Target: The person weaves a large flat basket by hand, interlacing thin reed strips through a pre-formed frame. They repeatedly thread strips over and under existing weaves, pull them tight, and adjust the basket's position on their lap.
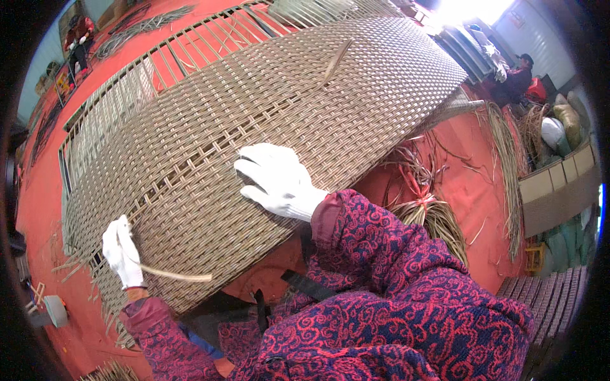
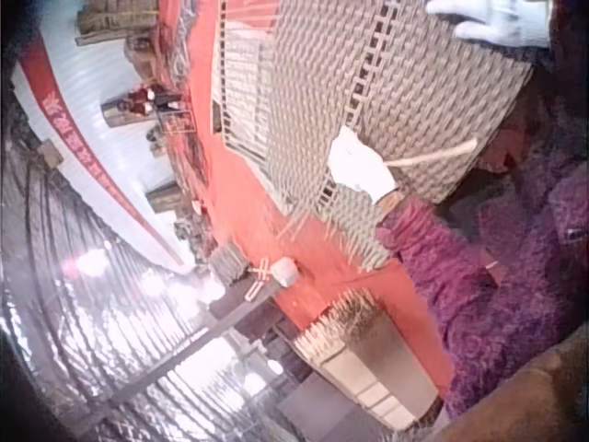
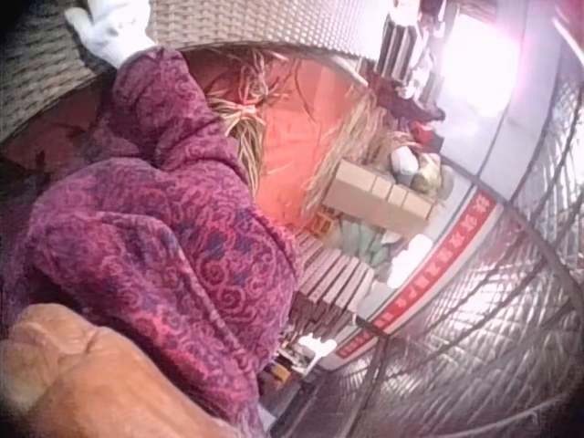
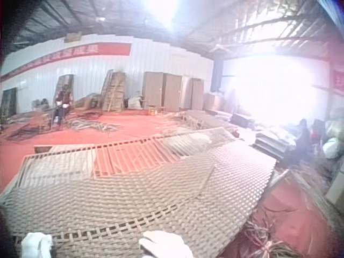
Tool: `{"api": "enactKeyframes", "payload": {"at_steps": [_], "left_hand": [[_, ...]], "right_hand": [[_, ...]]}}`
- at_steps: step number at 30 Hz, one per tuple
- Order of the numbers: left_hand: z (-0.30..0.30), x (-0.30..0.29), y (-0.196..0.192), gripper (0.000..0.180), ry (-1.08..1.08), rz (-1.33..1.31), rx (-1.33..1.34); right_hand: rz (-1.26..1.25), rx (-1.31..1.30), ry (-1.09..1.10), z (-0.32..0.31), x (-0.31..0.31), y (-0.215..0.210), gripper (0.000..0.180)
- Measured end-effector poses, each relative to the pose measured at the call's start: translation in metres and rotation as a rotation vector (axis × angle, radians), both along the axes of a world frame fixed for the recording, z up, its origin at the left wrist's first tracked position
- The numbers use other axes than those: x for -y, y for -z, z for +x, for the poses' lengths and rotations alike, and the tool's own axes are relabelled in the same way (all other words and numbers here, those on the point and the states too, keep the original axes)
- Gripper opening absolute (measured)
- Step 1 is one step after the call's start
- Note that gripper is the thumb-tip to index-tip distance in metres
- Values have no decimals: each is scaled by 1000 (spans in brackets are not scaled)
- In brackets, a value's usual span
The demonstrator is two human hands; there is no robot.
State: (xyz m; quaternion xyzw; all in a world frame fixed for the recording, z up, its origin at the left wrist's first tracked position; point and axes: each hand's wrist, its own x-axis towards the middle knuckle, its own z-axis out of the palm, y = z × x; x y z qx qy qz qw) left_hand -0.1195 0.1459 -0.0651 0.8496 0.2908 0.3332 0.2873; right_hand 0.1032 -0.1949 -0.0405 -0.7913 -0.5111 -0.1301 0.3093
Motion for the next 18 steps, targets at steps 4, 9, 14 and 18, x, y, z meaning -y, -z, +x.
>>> {"api": "enactKeyframes", "payload": {"at_steps": [4, 9, 14, 18], "left_hand": [[-68, -64, -8, 19, -108, -195, 66], [-212, -117, -80, 31, -424, -151, -48], [-217, -112, -80, 39, -457, -175, -30], [-212, -72, -111, 40, -528, -236, -30]], "right_hand": [[-28, 34, 13, 2, 3, 8, 44], [-45, -15, 38, 0, 5, 17, 43], [-26, -5, 35, 1, 4, 10, 43], [-60, 15, -1, 3, 0, -6, 41]]}}
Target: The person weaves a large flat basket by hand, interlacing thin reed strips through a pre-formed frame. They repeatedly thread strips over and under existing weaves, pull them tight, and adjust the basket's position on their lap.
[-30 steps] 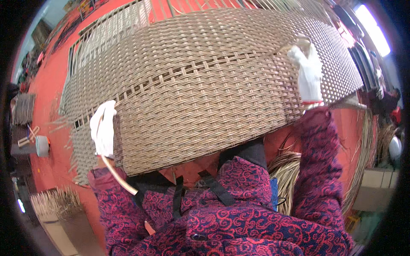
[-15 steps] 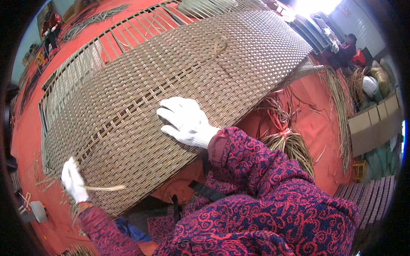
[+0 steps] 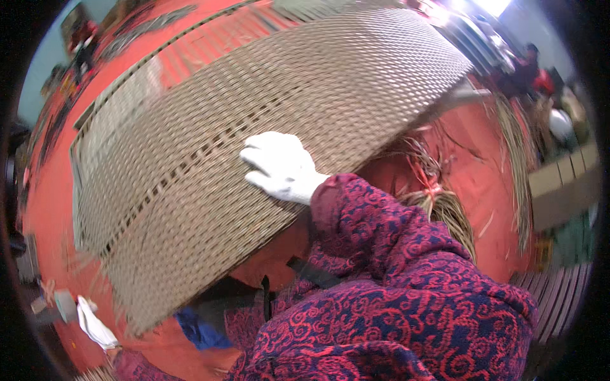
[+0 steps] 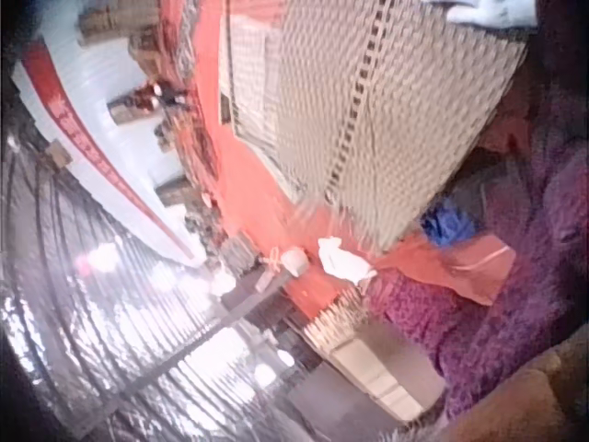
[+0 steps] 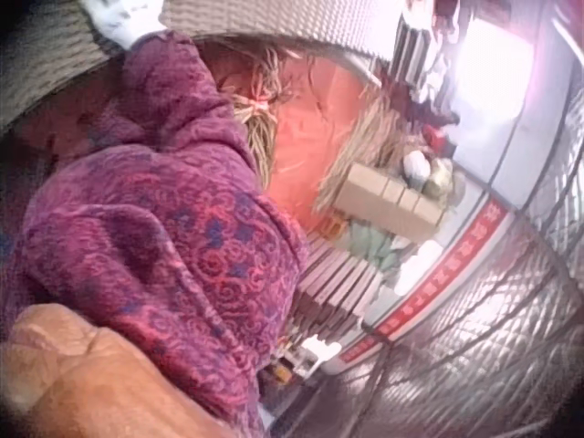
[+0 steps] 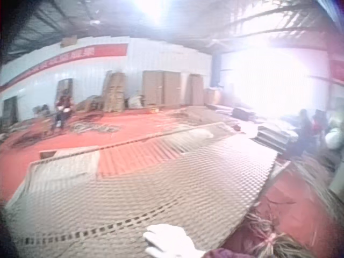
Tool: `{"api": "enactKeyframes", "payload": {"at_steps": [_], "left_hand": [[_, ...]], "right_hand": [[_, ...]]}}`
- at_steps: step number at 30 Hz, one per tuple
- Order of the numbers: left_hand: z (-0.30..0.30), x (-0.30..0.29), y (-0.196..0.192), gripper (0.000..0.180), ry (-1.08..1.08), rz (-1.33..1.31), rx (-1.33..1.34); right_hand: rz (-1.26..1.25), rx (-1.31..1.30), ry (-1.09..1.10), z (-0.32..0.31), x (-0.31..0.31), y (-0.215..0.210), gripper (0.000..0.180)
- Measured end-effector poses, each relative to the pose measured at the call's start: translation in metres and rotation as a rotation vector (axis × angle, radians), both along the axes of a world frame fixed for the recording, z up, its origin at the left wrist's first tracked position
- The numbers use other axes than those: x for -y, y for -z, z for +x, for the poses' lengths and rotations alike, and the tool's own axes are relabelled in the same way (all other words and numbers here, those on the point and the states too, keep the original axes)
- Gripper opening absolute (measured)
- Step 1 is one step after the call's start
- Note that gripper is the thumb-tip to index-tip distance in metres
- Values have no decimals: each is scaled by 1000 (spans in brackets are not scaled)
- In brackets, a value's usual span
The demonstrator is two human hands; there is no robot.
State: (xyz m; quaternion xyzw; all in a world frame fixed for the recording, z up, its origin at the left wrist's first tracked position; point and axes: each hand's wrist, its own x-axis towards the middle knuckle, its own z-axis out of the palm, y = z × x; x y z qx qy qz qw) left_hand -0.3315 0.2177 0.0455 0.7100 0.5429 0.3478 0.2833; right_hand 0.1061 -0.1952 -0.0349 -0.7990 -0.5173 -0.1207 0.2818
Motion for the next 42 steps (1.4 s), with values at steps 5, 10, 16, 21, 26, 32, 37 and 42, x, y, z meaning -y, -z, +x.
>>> {"api": "enactKeyframes", "payload": {"at_steps": [5, 10, 16, 21, 26, 32, 37, 42], "left_hand": [[-18, 57, -50, 41, 131, 329, 83], [-8, 104, -97, 46, 382, 86, 516], [-31, 125, -82, 46, 388, -19, 778], [6, 141, -9, 39, 358, -200, 788], [101, 182, 38, 24, 632, -421, 986], [215, 234, 41, 28, 666, -212, 622], [283, 245, 50, 51, 823, 378, 37], [327, 265, 78, 46, 805, 503, -148]], "right_hand": [[-23, 0, -264, -26, -69, -21, 48], [304, 41, -649, -88, -189, -56, 48], [-2, -801, -1046, -118, -162, -99, 34], [-318, -807, -848, -85, -90, -112, 30], [-368, -1325, -583, -59, -14, -126, 29], [763, -1488, -688, 19, 43, -119, 29], [983, -1598, -807, 74, 89, -145, 28], [1017, -1510, -652, 105, 93, -191, 30]]}}
